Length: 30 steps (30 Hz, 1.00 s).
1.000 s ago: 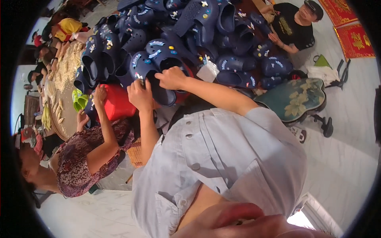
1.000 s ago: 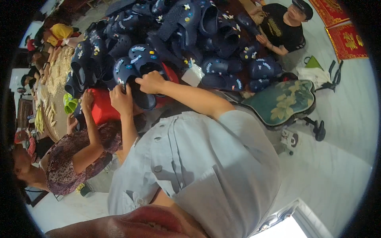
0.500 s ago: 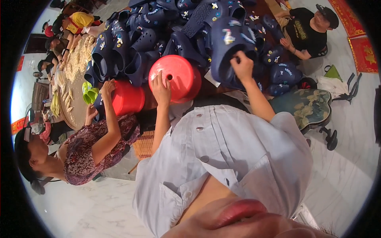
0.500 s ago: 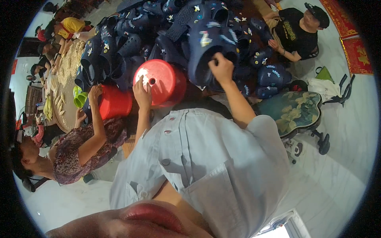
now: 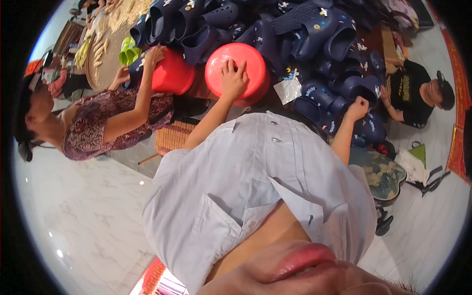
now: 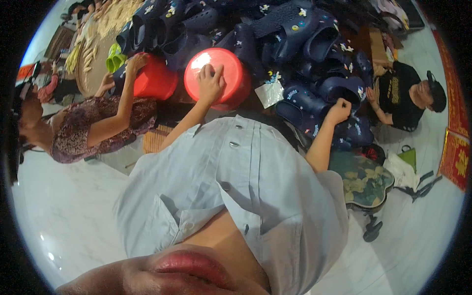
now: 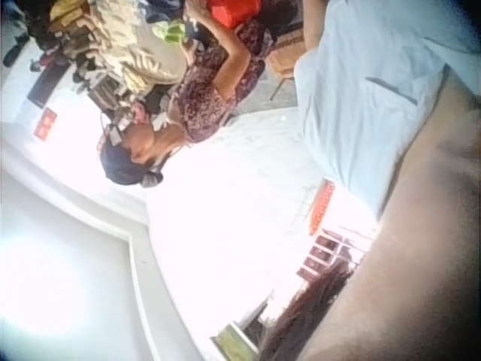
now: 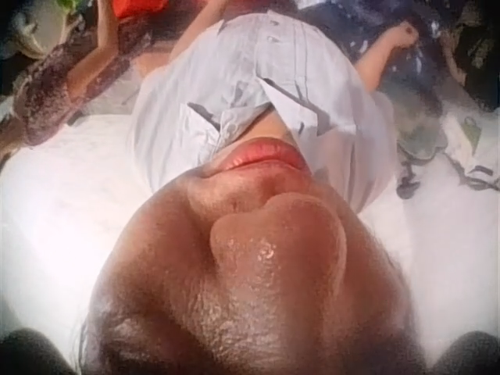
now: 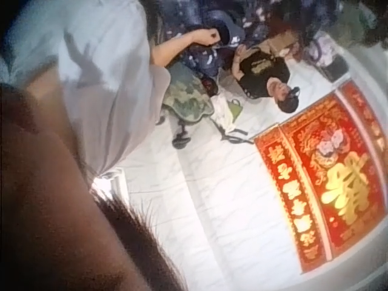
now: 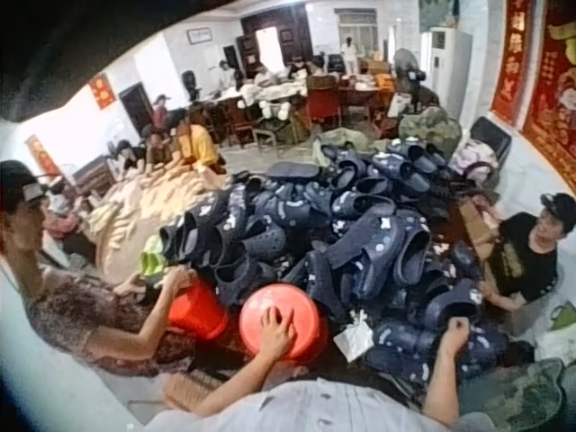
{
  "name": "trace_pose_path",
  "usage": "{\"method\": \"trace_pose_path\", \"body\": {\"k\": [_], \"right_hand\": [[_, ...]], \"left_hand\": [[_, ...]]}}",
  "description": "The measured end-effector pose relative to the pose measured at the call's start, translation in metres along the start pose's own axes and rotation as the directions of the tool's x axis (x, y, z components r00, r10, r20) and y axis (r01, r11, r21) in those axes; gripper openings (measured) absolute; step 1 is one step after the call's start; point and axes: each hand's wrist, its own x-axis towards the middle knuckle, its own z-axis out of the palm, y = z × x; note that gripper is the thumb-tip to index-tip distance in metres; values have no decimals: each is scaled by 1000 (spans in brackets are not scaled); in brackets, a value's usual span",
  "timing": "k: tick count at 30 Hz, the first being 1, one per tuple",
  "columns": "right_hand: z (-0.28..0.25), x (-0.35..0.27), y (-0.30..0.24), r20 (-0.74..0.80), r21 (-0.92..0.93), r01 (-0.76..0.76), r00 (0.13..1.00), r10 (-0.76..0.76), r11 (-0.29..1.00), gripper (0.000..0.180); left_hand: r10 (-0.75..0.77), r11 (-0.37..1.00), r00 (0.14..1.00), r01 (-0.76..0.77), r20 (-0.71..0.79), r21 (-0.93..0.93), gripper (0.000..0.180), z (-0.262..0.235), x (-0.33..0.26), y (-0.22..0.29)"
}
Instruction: Placing decorative charms into the holes of blue plastic clogs.
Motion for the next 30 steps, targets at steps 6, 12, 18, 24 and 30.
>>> {"method": "trace_pose_path", "body": {"k": [6, 12, 18, 24, 30], "right_hand": [[22, 55, 39, 85, -116, -1, 996, 11, 993, 22], [24, 90, 48, 189, -362, 188, 974, -126, 913, 19], [38, 101, 75, 274, -464, 163, 961, -34, 871, 21], [52, 111, 113, 357, -464, 183, 934, -6, 867, 27], [56, 115, 142, 509, -351, 285, 857, -74, 892, 28]], "left_hand": [[41, 999, 995, -41, -87, -2, 43, -6, 5, 8], [2, 1000, 997, -3, -76, -16, 44, 5, 1, 2], [13, 999, 995, -18, -103, -45, 45, 3, 2, 2], [11, 999, 996, -16, -89, -48, 49, 3, -1, 1], [27, 999, 995, -28, -94, -18, 47, -1, 3, 5]]}}
